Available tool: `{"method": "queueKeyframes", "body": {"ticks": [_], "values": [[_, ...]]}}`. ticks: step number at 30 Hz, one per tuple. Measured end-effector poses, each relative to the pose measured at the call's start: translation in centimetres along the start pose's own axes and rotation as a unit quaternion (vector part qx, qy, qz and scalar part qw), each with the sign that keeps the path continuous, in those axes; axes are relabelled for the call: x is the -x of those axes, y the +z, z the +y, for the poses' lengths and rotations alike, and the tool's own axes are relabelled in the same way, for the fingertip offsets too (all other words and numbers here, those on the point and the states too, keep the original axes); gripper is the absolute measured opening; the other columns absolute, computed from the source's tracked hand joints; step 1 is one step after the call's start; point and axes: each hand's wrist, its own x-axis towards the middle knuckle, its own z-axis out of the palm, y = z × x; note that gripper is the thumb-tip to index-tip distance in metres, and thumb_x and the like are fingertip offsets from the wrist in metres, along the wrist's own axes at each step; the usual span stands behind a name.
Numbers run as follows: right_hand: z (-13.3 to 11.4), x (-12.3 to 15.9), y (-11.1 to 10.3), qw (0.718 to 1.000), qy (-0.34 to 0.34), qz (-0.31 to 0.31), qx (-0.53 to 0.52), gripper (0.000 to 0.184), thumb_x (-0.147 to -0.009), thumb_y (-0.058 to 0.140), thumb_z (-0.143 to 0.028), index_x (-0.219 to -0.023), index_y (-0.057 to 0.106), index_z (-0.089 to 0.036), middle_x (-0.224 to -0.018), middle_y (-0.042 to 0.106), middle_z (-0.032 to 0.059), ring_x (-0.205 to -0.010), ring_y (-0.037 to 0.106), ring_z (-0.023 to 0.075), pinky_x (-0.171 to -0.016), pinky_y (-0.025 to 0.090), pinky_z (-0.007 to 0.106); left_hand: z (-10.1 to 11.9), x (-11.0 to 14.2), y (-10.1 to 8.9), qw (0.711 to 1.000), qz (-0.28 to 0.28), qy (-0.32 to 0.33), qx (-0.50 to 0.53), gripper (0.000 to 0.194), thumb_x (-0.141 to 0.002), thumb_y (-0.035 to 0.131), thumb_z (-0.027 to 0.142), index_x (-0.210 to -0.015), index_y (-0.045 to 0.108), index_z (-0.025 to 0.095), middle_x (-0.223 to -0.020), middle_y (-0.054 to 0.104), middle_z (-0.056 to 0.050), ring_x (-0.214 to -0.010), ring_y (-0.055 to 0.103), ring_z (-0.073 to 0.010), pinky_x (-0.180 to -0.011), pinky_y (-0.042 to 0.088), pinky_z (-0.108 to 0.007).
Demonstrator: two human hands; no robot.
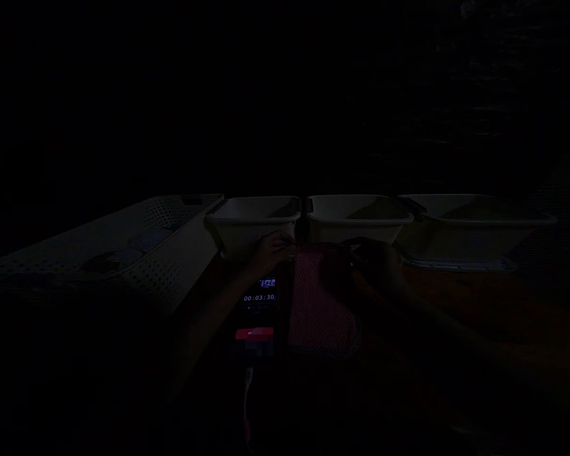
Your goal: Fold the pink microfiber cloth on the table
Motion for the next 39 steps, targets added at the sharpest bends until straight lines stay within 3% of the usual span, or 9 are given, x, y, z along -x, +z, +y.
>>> {"method": "queueKeyframes", "body": {"ticks": [4, 8, 10, 13, 17, 20, 27, 34, 39], "values": [[-0.1, 0.0, -0.1, 0.998, -0.032, 0.041, 0.034, 0.030, -0.081, 0.055, -0.028, -0.106, 0.065, -0.015, -0.091, 0.070, 0.0099, -0.075, 0.067, 0.0189, -0.061, 0.050, 0.026, 0.7, 0.0, 0.1, 0.997, 0.026, 0.053, -0.052, 0.023, -0.072, 0.067, 0.028, -0.086, 0.057, 0.013, -0.092, 0.064, -0.005, -0.090, 0.062, -0.0160, -0.081, 0.049, -0.029], [-0.1, -0.1, -0.4, 0.994, -0.045, 0.055, 0.081, 0.031, -0.080, 0.055, -0.026, -0.108, 0.065, -0.017, -0.096, 0.070, 0.0089, -0.079, 0.067, 0.0194, -0.060, 0.049, 0.026, 1.2, 0.1, -0.1, 0.996, 0.019, 0.065, -0.058, 0.023, -0.073, 0.066, 0.029, -0.088, 0.057, 0.013, -0.094, 0.065, -0.006, -0.089, 0.062, -0.0167, -0.081, 0.049, -0.031], [0.0, -0.1, -0.7, 0.991, -0.046, 0.035, 0.118, 0.032, -0.081, 0.053, -0.027, -0.110, 0.065, -0.019, -0.095, 0.070, 0.0072, -0.071, 0.066, 0.0170, -0.057, 0.047, 0.025, 1.4, 0.0, -0.4, 0.995, 0.001, 0.062, -0.075, 0.023, -0.073, 0.066, 0.028, -0.088, 0.058, 0.013, -0.093, 0.065, -0.006, -0.088, 0.062, -0.0165, -0.080, 0.049, -0.031], [-0.2, 0.0, -1.4, 0.982, -0.091, -0.042, 0.163, 0.035, -0.080, 0.053, -0.024, -0.113, 0.062, -0.019, -0.090, 0.069, 0.0050, -0.061, 0.061, 0.0124, -0.053, 0.042, 0.022, 1.5, 0.1, -0.8, 0.993, -0.038, 0.057, -0.097, 0.023, -0.072, 0.067, 0.027, -0.088, 0.061, 0.012, -0.093, 0.065, -0.006, -0.087, 0.062, -0.0161, -0.081, 0.048, -0.031], [-0.8, 0.3, -2.1, 0.956, -0.199, -0.116, 0.180, 0.031, -0.080, 0.054, -0.022, -0.109, 0.062, -0.016, -0.090, 0.064, 0.0061, -0.070, 0.058, 0.0125, -0.058, 0.041, 0.022, 1.8, 0.4, -1.3, 0.982, -0.112, 0.053, -0.139, 0.025, -0.073, 0.068, 0.028, -0.093, 0.065, 0.014, -0.094, 0.067, -0.006, -0.088, 0.063, -0.0165, -0.080, 0.048, -0.030], [-1.4, 0.4, -2.3, 0.952, -0.226, -0.127, 0.162, 0.024, -0.084, 0.053, -0.027, -0.103, 0.064, -0.018, -0.096, 0.061, 0.0068, -0.079, 0.058, 0.0136, -0.064, 0.043, 0.023, 2.0, 0.6, -1.5, 0.970, -0.149, 0.044, -0.186, 0.024, -0.074, 0.067, 0.027, -0.096, 0.067, 0.017, -0.097, 0.068, -0.005, -0.089, 0.063, -0.0170, -0.077, 0.048, -0.028], [-1.8, 0.3, -2.7, 0.941, -0.244, -0.161, 0.169, 0.024, -0.082, 0.057, -0.034, -0.099, 0.065, -0.019, -0.099, 0.059, 0.0075, -0.087, 0.059, 0.0164, -0.071, 0.046, 0.027, 2.4, 0.9, -2.0, 0.951, -0.171, 0.049, -0.251, 0.022, -0.067, 0.073, 0.029, -0.087, 0.071, 0.020, -0.088, 0.069, -0.002, -0.080, 0.061, -0.0154, -0.070, 0.044, -0.026], [-2.3, 0.3, -2.6, 0.931, -0.189, -0.258, 0.175, 0.022, -0.075, 0.061, -0.028, -0.095, 0.064, -0.020, -0.099, 0.062, 0.0059, -0.088, 0.059, 0.0182, -0.074, 0.046, 0.029, 2.7, 1.5, -1.8, 0.946, -0.245, -0.005, -0.214, 0.022, -0.065, 0.075, 0.028, -0.083, 0.069, 0.017, -0.078, 0.067, -0.002, -0.069, 0.059, -0.0125, -0.062, 0.044, -0.022], [-2.7, 0.6, -2.6, 0.931, -0.147, -0.286, 0.174, 0.022, -0.075, 0.059, -0.026, -0.096, 0.062, -0.018, -0.098, 0.063, 0.0076, -0.085, 0.061, 0.0188, -0.070, 0.046, 0.027, 3.0, 2.1, -1.1, 0.940, -0.285, -0.006, -0.190, 0.023, -0.064, 0.076, 0.026, -0.084, 0.069, 0.017, -0.078, 0.067, -0.003, -0.072, 0.062, -0.0139, -0.064, 0.046, -0.024]]}}
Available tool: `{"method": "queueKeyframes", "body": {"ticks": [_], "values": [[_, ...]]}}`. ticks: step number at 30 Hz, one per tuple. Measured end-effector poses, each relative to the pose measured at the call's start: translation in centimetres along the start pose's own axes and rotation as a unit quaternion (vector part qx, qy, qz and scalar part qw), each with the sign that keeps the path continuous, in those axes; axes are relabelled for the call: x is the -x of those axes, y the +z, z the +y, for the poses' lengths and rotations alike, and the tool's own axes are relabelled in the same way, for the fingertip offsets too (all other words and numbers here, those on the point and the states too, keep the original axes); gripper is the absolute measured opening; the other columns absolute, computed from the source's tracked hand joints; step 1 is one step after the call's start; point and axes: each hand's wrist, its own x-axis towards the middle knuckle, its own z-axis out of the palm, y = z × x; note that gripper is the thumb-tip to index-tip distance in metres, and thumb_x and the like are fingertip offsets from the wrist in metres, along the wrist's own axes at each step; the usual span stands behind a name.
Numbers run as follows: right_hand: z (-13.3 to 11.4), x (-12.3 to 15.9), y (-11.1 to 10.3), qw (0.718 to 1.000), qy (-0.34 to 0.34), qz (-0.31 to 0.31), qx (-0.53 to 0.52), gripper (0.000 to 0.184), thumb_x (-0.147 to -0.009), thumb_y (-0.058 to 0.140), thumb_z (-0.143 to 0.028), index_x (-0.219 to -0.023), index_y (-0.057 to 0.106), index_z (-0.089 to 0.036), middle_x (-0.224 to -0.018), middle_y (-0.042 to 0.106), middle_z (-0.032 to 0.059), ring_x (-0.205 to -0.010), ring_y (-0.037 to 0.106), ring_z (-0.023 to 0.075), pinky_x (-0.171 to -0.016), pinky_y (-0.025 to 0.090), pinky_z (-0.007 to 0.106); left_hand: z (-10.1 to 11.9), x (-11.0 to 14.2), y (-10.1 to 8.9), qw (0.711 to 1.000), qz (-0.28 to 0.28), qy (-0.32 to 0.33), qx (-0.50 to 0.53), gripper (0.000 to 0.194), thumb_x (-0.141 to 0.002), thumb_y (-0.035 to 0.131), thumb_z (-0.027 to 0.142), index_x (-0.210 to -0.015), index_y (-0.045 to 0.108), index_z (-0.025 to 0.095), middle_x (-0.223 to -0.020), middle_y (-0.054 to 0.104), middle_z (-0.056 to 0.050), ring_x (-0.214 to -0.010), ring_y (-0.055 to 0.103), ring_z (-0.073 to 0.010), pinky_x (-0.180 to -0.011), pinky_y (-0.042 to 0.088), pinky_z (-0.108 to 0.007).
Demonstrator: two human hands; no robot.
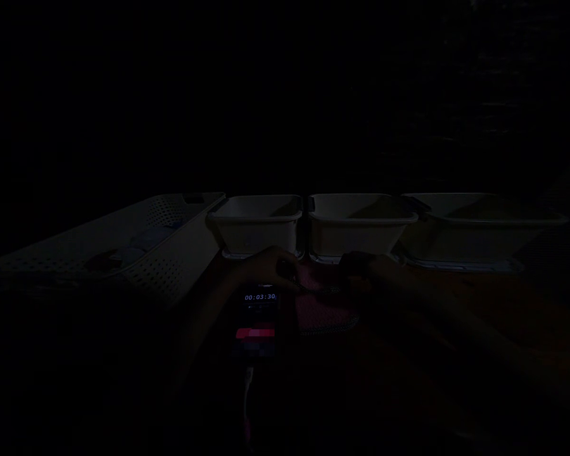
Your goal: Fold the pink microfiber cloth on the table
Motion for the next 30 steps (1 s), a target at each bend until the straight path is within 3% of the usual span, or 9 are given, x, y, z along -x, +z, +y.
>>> {"method": "queueKeyframes", "body": {"ticks": [5, 9, 12, 14, 17, 22, 27, 30], "values": [[0.8, 0.1, 0.3, 0.998, 0.017, -0.057, 0.029, 0.019, -0.076, 0.054, -0.022, -0.091, 0.065, -0.016, -0.092, 0.067, 0.0093, -0.074, 0.062, 0.0182, -0.059, 0.043, 0.025, 1.5, 0.3, 0.7, 0.998, -0.063, 0.005, 0.017, 0.023, -0.065, 0.076, 0.025, -0.087, 0.070, 0.017, -0.079, 0.068, -0.002, -0.073, 0.063, -0.0141, -0.066, 0.047, -0.023], [1.4, 0.0, 0.7, 0.996, 0.022, -0.077, 0.047, 0.014, -0.074, 0.054, -0.020, -0.080, 0.065, -0.016, -0.081, 0.067, 0.0077, -0.062, 0.059, 0.0152, -0.052, 0.038, 0.023, 2.5, 0.7, 1.4, 0.999, -0.053, -0.005, 0.002, 0.023, -0.073, 0.071, 0.030, -0.093, 0.068, 0.018, -0.090, 0.066, -0.003, -0.081, 0.062, -0.0152, -0.072, 0.049, -0.026], [1.3, 0.1, 0.5, 0.995, 0.017, -0.087, 0.049, 0.018, -0.074, 0.054, -0.019, -0.087, 0.067, -0.016, -0.088, 0.068, 0.0085, -0.070, 0.062, 0.0175, -0.057, 0.041, 0.024, 2.8, 0.9, 1.9, 0.999, -0.049, -0.008, -0.003, 0.028, -0.088, 0.055, 0.032, -0.111, 0.058, 0.017, -0.112, 0.058, -0.008, -0.096, 0.058, -0.0184, -0.081, 0.051, -0.035], [1.0, 0.2, 0.2, 0.995, 0.014, -0.093, 0.036, 0.023, -0.073, 0.057, -0.020, -0.093, 0.067, -0.016, -0.094, 0.068, 0.0088, -0.076, 0.063, 0.0191, -0.061, 0.043, 0.025, 2.8, 1.0, 2.1, 0.999, -0.050, -0.010, -0.006, 0.030, -0.090, 0.051, 0.032, -0.116, 0.053, 0.017, -0.118, 0.054, -0.009, -0.101, 0.056, -0.0194, -0.084, 0.050, -0.038], [0.4, 0.5, -0.3, 0.994, 0.003, -0.108, -0.012, 0.024, -0.075, 0.059, -0.021, -0.097, 0.067, -0.019, -0.097, 0.068, 0.0066, -0.078, 0.064, 0.0181, -0.061, 0.044, 0.024, 2.9, 1.0, 2.2, 0.999, -0.052, -0.012, -0.009, 0.028, -0.089, 0.052, 0.032, -0.112, 0.056, 0.017, -0.114, 0.057, -0.009, -0.097, 0.058, -0.0182, -0.083, 0.051, -0.036], [-0.2, 0.6, -0.6, 0.987, -0.024, -0.140, -0.071, 0.023, -0.087, 0.054, -0.029, -0.104, 0.062, -0.016, -0.098, 0.065, 0.0053, -0.080, 0.061, 0.0145, -0.069, 0.050, 0.027, 3.0, 0.8, 2.2, 0.996, -0.090, -0.017, -0.018, 0.017, -0.074, 0.069, 0.036, -0.087, 0.069, 0.025, -0.086, 0.068, -0.001, -0.083, 0.064, -0.0175, -0.074, 0.050, -0.027], [-0.4, 0.8, -0.6, 0.984, -0.022, -0.140, -0.106, 0.032, -0.089, 0.052, -0.035, -0.113, 0.055, -0.015, -0.111, 0.058, 0.0077, -0.093, 0.058, 0.0177, -0.078, 0.051, 0.037, 2.7, 1.0, 2.4, 0.992, -0.118, -0.030, -0.036, 0.028, -0.089, 0.053, 0.032, -0.113, 0.056, 0.017, -0.114, 0.057, -0.008, -0.098, 0.058, -0.0190, -0.083, 0.050, -0.037], [-0.5, 0.9, -0.6, 0.983, -0.013, -0.132, -0.129, 0.032, -0.089, 0.051, -0.035, -0.114, 0.055, -0.015, -0.113, 0.057, 0.0080, -0.095, 0.058, 0.0180, -0.079, 0.051, 0.037, 2.6, 1.2, 2.4, 0.989, -0.136, -0.033, -0.046, 0.030, -0.090, 0.052, 0.032, -0.116, 0.054, 0.017, -0.117, 0.054, -0.009, -0.101, 0.056, -0.0198, -0.084, 0.050, -0.038]]}}
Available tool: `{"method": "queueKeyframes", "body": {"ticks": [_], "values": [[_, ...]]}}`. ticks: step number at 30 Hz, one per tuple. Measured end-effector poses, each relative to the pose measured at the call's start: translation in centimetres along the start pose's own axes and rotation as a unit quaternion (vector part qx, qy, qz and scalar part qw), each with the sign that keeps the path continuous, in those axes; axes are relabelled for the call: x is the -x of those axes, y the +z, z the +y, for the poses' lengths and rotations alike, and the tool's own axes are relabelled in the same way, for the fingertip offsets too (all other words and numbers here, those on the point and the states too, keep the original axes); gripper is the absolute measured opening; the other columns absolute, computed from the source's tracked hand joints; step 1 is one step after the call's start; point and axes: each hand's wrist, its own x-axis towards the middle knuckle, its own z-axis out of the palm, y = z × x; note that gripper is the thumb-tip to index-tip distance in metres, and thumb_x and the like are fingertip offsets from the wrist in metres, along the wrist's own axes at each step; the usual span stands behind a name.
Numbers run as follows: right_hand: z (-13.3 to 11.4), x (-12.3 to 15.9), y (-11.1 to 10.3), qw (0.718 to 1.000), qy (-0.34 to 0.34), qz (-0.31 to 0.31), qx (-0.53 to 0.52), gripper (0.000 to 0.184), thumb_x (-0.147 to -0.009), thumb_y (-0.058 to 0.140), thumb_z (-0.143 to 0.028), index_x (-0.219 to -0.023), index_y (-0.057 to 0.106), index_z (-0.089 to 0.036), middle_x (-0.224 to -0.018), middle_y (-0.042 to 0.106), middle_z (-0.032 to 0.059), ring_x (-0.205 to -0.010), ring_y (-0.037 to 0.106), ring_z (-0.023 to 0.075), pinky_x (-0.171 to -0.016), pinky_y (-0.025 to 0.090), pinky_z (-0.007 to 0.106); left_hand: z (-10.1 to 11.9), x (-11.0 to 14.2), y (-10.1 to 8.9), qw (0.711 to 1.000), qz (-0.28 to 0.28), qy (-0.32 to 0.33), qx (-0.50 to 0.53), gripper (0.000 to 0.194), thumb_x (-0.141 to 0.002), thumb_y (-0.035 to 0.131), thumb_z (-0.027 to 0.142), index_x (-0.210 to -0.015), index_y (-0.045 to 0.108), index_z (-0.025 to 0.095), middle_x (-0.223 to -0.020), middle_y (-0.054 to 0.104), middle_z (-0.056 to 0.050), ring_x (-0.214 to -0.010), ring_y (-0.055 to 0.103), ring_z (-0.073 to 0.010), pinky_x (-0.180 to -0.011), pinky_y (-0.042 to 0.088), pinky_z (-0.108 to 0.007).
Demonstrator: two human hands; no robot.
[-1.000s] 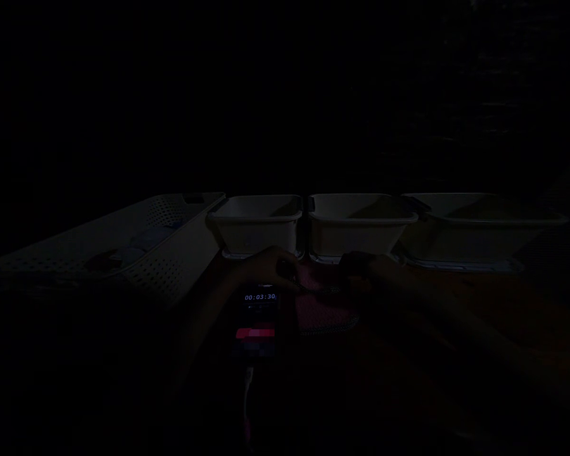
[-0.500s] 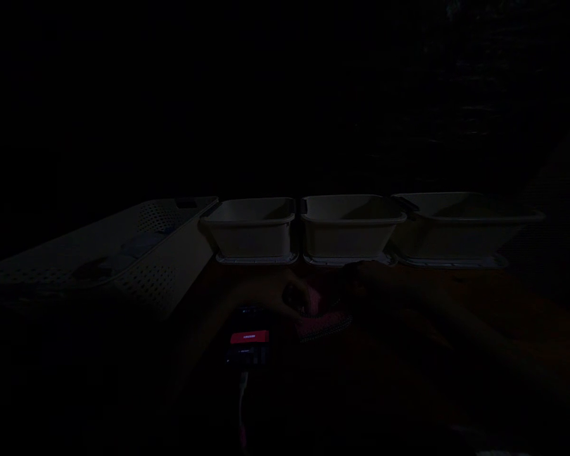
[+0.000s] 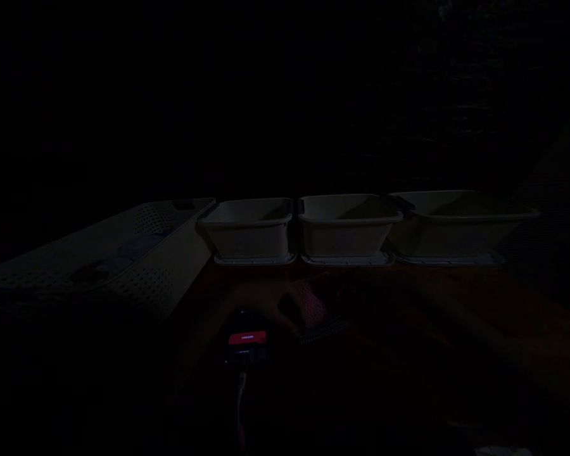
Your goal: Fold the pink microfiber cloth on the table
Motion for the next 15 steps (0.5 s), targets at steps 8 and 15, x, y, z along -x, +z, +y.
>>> {"method": "queueKeyframes", "body": {"ticks": [8, 15], "values": [[-0.5, -0.3, 0.2, 1.000, 0.012, -0.008, -0.002, 0.030, -0.091, 0.048, -0.035, -0.112, 0.056, -0.015, -0.111, 0.058, 0.0072, -0.094, 0.058, 0.0177, -0.079, 0.051, 0.036, -1.1, -1.2, -0.1, 0.999, -0.003, 0.034, -0.035, 0.018, -0.080, 0.064, 0.025, -0.096, 0.067, 0.016, -0.098, 0.066, -0.005, -0.092, 0.060, -0.0169, -0.083, 0.046, -0.026], [-0.9, -0.5, 0.5, 0.999, 0.023, 0.007, 0.027, 0.030, -0.090, 0.050, -0.034, -0.113, 0.055, -0.016, -0.112, 0.057, 0.0080, -0.094, 0.058, 0.0171, -0.079, 0.051, 0.036, -4.6, -1.7, -1.1, 0.978, 0.185, -0.012, -0.094, 0.022, -0.081, 0.058, 0.021, -0.101, 0.066, 0.016, -0.100, 0.067, -0.007, -0.089, 0.062, -0.0157, -0.077, 0.045, -0.025]]}}
